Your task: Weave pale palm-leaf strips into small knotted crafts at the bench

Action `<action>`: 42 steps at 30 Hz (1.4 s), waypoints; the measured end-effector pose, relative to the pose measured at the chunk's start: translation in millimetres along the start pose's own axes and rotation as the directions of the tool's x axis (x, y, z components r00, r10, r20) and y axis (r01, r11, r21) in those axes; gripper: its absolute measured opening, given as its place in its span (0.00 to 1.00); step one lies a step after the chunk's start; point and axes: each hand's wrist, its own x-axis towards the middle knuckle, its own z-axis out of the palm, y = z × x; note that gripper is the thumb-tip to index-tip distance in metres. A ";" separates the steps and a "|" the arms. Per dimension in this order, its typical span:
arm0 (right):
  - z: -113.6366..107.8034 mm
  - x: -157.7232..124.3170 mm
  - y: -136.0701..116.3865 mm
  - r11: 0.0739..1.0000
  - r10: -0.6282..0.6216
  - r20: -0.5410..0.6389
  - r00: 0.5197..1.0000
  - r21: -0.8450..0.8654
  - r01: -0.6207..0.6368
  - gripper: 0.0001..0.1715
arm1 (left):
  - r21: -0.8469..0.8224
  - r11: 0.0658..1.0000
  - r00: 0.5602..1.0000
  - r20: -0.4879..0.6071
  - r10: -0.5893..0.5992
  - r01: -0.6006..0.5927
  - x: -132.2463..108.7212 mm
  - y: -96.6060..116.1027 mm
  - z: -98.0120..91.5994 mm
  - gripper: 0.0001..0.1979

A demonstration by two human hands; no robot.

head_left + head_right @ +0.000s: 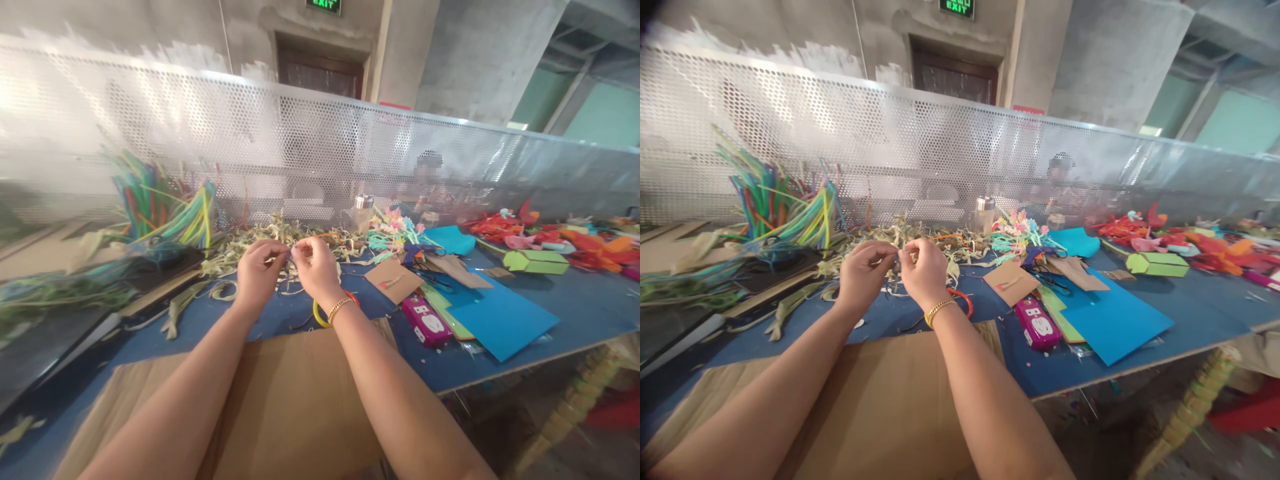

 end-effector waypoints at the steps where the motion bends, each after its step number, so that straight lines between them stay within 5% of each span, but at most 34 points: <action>1: -0.2 -0.3 -0.7 1.000 0.009 -0.011 1.000 -0.019 -0.009 0.11 | -0.010 1.000 1.000 -0.013 -0.015 0.015 0.0 -0.5 0.3 0.05; 11: -4.0 0.8 -0.4 0.995 0.002 -0.008 1.000 -0.101 -0.003 0.03 | 0.014 0.999 0.994 -0.099 -0.042 0.043 2.1 -6.1 -0.2 0.04; 20: -1.9 0.6 -5.6 0.988 0.123 0.061 0.991 0.091 -0.128 0.07 | 0.004 0.998 0.989 -0.134 -0.057 0.059 1.3 -13.1 0.9 0.03; 26: -5.0 -0.8 -10.0 0.959 0.276 0.161 0.948 0.017 -0.282 0.07 | 0.043 0.996 0.987 -0.148 -0.067 0.074 1.5 -9.5 -1.3 0.03; 37: -5.0 -2.0 -8.7 0.996 0.067 0.112 0.991 -0.069 -0.059 0.01 | 0.045 0.993 0.986 -0.129 -0.104 0.110 -1.9 -10.1 2.2 0.03; 42: 3.9 -2.1 -3.5 0.987 0.138 0.195 0.971 0.057 -0.152 0.03 | 0.011 0.991 0.986 -0.108 -0.130 0.132 -1.7 -9.1 4.2 0.03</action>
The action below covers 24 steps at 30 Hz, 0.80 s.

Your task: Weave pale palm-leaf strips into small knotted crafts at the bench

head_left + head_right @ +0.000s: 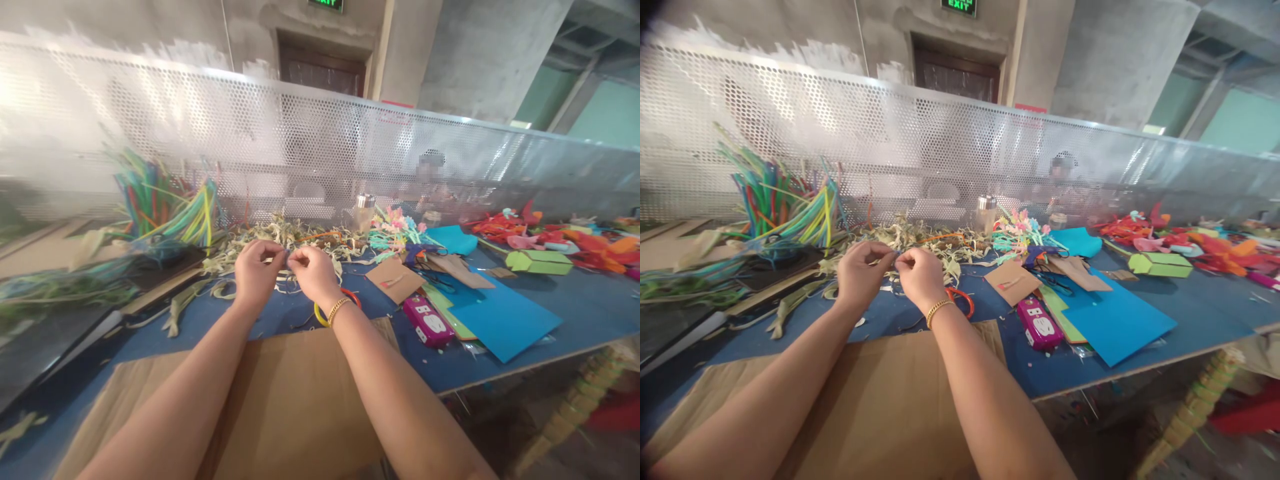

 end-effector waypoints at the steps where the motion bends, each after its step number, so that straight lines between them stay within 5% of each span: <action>1: 1.1 0.6 1.2 1.000 0.015 -0.007 1.000 0.022 -0.015 0.03 | -0.028 1.000 1.000 0.012 -0.010 0.010 -0.1 -0.2 0.7 0.04; 5: 0.6 1.9 3.5 0.997 0.038 -0.067 0.997 0.075 -0.033 0.04 | -0.124 0.992 0.998 0.060 0.004 0.004 -0.3 0.8 1.2 0.04; 13: -4.3 3.4 3.6 0.991 0.101 -0.088 0.991 0.098 -0.092 0.04 | -0.047 0.992 0.990 0.075 0.121 -0.117 2.3 15.6 -7.4 0.04; 24: -4.7 2.7 0.7 0.986 0.117 -0.104 0.988 0.130 -0.103 0.05 | -0.314 0.939 0.968 0.244 -0.061 0.138 -0.9 13.5 -2.7 0.05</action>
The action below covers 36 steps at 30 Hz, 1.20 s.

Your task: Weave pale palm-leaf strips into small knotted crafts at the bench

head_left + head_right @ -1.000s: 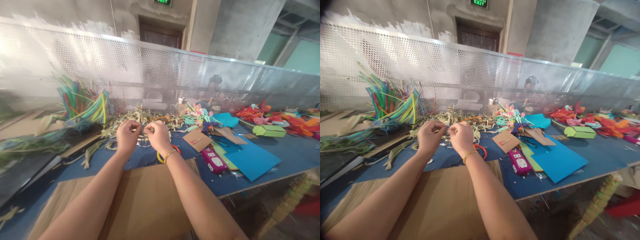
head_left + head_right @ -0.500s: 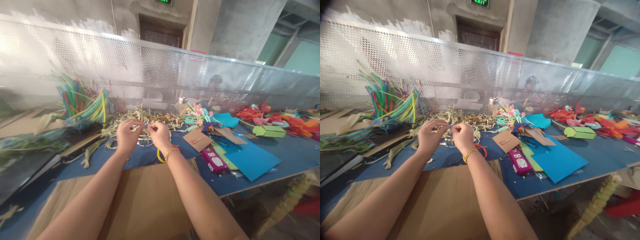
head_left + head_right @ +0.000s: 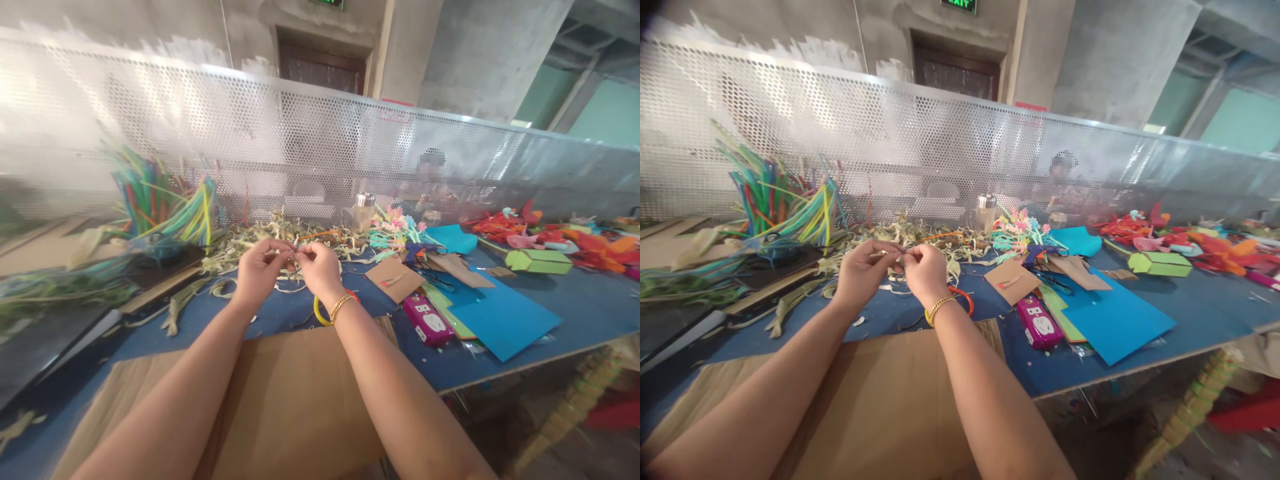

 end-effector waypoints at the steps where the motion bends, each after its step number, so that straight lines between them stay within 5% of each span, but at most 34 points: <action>1: 0.4 0.0 0.1 1.000 0.007 0.001 1.000 0.009 -0.007 0.05 | -0.026 0.999 1.000 0.005 -0.024 0.024 0.1 0.8 0.1 0.05; 18: 10.8 0.8 3.2 0.930 0.131 0.047 0.990 0.342 -0.139 0.04 | 0.116 0.988 0.992 -0.059 0.111 -0.103 4.3 -4.1 -4.9 0.05; 29: 13.4 -2.3 1.7 0.940 0.104 0.090 0.991 0.316 -0.127 0.04 | 0.266 0.961 0.983 -0.137 0.119 -0.079 3.1 -4.2 -4.7 0.06; 36: 4.7 -1.1 1.3 0.998 -0.049 0.019 0.999 0.045 0.048 0.05 | 0.328 0.942 0.970 -0.194 0.144 -0.075 3.3 -0.1 -5.4 0.04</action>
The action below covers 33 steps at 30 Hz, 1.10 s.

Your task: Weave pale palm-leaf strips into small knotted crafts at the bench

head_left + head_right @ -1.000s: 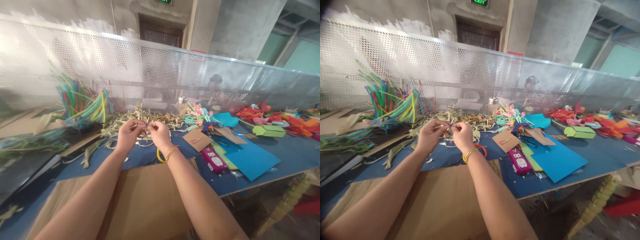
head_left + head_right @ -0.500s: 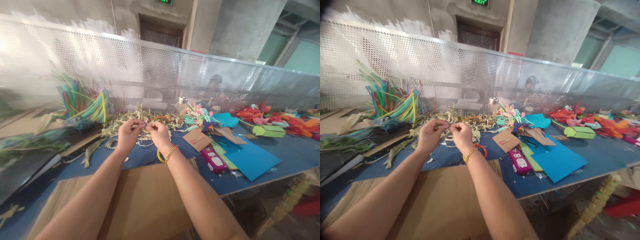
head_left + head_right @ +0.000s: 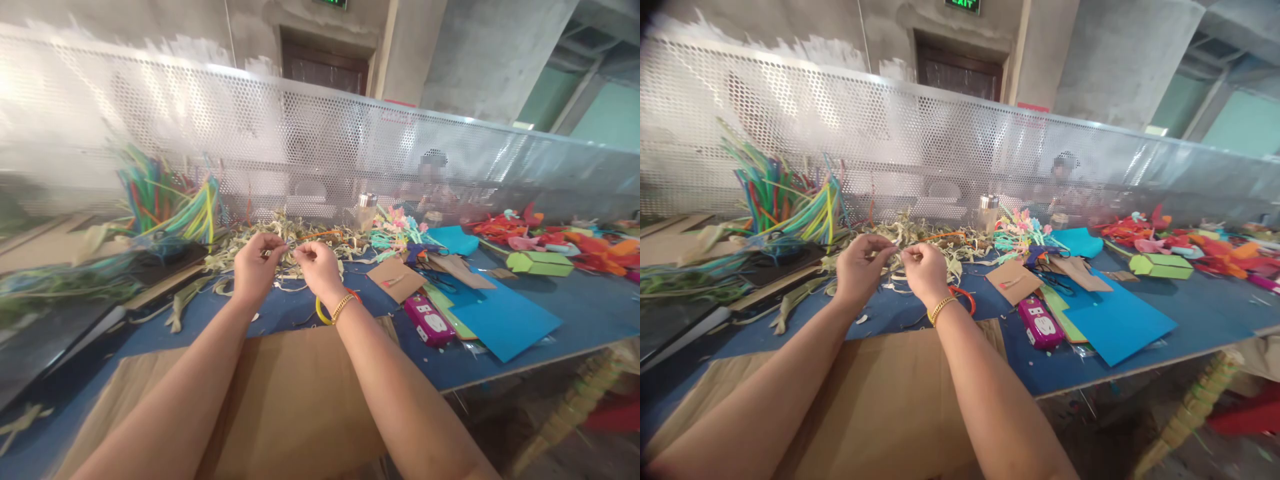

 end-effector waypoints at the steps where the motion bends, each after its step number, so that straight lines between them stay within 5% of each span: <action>1: -1.2 0.1 -0.5 1.000 0.012 0.006 1.000 -0.010 -0.012 0.07 | 0.008 1.000 1.000 0.007 0.007 -0.007 0.0 0.2 -0.2 0.03; 13: -0.4 -0.2 -3.5 0.999 0.026 0.011 1.000 0.038 -0.026 0.08 | 0.122 0.984 0.984 0.141 0.111 -0.129 -0.1 -2.1 -3.0 0.07; 22: -7.1 -1.7 -6.6 0.995 -0.095 0.094 0.991 -0.010 0.096 0.09 | 0.059 0.998 0.993 0.120 0.007 -0.015 -1.3 0.6 -3.1 0.07; 26: -12.1 1.8 -1.7 0.976 -0.184 -0.027 0.983 -0.122 0.179 0.09 | -0.009 1.000 0.994 0.101 -0.028 0.029 -1.1 -0.6 -0.2 0.07; 33: -15.1 0.7 -3.6 0.911 -0.287 -0.003 0.958 -0.310 0.272 0.10 | -0.046 0.999 0.985 0.169 -0.017 0.025 -0.9 -2.5 1.9 0.07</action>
